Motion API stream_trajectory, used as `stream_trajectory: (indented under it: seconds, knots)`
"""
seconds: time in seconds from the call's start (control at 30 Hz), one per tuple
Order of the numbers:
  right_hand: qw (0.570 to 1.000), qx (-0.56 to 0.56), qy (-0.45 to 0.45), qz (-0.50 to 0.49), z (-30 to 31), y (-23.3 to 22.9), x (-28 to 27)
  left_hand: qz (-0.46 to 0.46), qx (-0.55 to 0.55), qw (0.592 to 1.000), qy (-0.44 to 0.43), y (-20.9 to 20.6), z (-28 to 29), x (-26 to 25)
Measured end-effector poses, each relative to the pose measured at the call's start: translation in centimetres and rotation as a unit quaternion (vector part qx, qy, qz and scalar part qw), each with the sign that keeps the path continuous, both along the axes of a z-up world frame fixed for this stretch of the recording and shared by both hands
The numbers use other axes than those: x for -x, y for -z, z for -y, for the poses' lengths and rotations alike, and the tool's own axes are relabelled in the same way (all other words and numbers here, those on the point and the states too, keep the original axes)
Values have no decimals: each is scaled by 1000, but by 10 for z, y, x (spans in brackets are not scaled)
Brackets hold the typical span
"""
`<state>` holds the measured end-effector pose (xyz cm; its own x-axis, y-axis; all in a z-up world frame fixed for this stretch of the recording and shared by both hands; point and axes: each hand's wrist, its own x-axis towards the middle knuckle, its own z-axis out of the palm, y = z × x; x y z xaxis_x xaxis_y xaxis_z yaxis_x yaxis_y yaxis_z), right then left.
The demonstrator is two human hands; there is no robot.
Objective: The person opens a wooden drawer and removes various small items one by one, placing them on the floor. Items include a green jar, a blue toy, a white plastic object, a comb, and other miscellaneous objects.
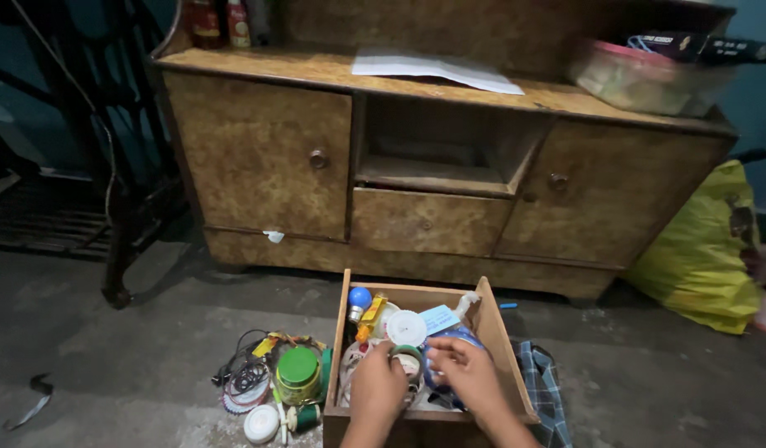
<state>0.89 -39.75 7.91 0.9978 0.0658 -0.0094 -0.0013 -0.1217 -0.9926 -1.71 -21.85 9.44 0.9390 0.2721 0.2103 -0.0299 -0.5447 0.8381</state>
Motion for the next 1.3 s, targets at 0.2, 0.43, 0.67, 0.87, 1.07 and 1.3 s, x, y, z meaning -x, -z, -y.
stream_trajectory:
  seconds: [0.2,0.43,0.67,0.87,1.07,1.3]
  knots:
    - [989,89,-108,43,30,-17,16,-39,19,997,-62,4,-1,-3]
    - [968,179,-177,23,36,-15,23,-81,19,994,-73,-5,1,2]
    - [982,172,75,4,24,-42,29,-71,77,994,9,3,-5,0]
    - [989,-93,85,78,-1,-66,17,0,195,977,89,6,-7,0]
    - [970,-230,73,25,-27,-53,8,-13,312,926,211,5,-12,4]
    - [956,-287,65,3,-33,-34,21,-28,208,957,198,7,-16,0]
